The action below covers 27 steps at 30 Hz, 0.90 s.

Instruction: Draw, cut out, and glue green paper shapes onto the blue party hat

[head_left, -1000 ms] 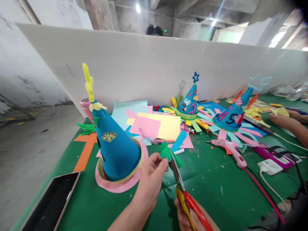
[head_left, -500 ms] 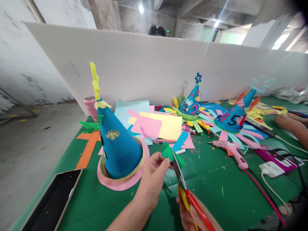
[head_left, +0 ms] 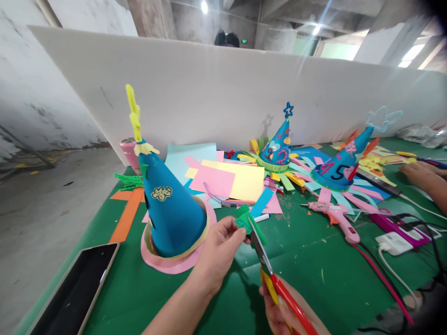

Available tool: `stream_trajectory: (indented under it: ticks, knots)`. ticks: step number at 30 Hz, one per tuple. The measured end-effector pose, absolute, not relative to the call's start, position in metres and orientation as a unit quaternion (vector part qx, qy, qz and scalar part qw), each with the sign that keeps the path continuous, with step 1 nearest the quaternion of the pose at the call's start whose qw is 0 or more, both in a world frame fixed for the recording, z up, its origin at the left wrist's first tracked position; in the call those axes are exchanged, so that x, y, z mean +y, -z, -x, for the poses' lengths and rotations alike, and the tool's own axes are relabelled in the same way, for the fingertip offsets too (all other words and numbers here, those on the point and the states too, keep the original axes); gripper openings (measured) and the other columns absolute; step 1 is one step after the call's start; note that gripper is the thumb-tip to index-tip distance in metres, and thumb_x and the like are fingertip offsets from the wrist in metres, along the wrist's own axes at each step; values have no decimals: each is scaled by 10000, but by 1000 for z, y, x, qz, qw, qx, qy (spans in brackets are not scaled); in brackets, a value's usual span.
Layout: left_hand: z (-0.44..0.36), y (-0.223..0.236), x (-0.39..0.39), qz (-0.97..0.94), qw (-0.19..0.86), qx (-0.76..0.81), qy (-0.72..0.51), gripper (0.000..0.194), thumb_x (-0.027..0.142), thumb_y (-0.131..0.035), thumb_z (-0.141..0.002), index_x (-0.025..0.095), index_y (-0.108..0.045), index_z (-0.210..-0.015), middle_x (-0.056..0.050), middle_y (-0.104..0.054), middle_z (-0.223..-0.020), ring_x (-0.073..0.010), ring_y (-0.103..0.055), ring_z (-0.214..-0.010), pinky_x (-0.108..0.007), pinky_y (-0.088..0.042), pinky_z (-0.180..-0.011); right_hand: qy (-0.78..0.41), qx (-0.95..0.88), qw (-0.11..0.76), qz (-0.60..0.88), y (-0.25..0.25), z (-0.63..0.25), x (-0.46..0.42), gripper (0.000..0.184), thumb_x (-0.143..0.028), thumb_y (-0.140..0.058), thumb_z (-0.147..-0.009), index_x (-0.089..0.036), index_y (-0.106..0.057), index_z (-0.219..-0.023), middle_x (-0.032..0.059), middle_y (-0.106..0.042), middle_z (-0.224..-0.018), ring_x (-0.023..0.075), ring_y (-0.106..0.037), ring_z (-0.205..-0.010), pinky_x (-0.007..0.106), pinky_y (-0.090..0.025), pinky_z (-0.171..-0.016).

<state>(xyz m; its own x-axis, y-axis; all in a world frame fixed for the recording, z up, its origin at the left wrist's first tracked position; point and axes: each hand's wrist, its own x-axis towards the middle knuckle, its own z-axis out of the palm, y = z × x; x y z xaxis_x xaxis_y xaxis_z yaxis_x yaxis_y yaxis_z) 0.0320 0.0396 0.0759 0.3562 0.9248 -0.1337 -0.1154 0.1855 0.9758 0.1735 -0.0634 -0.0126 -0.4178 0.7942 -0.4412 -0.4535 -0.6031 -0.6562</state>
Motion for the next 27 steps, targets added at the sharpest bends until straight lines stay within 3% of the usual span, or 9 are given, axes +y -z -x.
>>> stream_trajectory:
  ticks: [5,14,23,27]
  knots:
    - [-29,-78,44,-520,657,409,-361,131,214,-565,-720,167,-483,-628,25,-542,-597,-124,-506,-621,-253,-367,-649,-835,-257,333,353,29,-181,-58,527,-625,-647,-567,-186,-505,-823,-100,-364,-441,55,-359,-359,179,-247,-366]
    - [-22,-83,48,-560,646,406,-324,146,251,-562,-716,161,-491,-624,22,-506,-599,-129,-484,-614,-261,-342,-624,-747,-316,436,390,-3,-173,-75,500,-594,-610,-656,-167,-481,-881,-80,-436,-508,27,-358,-430,148,-229,-423]
    - [-20,-88,49,-560,643,421,-309,163,246,-582,-695,167,-488,-588,28,-508,-557,-122,-465,-590,-245,-316,-594,-733,-351,423,402,6,-175,-78,562,-662,-579,-625,-167,-526,-886,-48,-459,-524,47,-346,-424,181,-209,-403]
    - [-20,-87,49,-545,653,416,-322,171,251,-588,-709,165,-499,-591,22,-518,-555,-123,-470,-588,-250,-331,-611,-708,-337,448,431,5,-171,-80,562,-664,-578,-623,-164,-559,-878,-24,-497,-566,62,-398,-451,199,-321,-459]
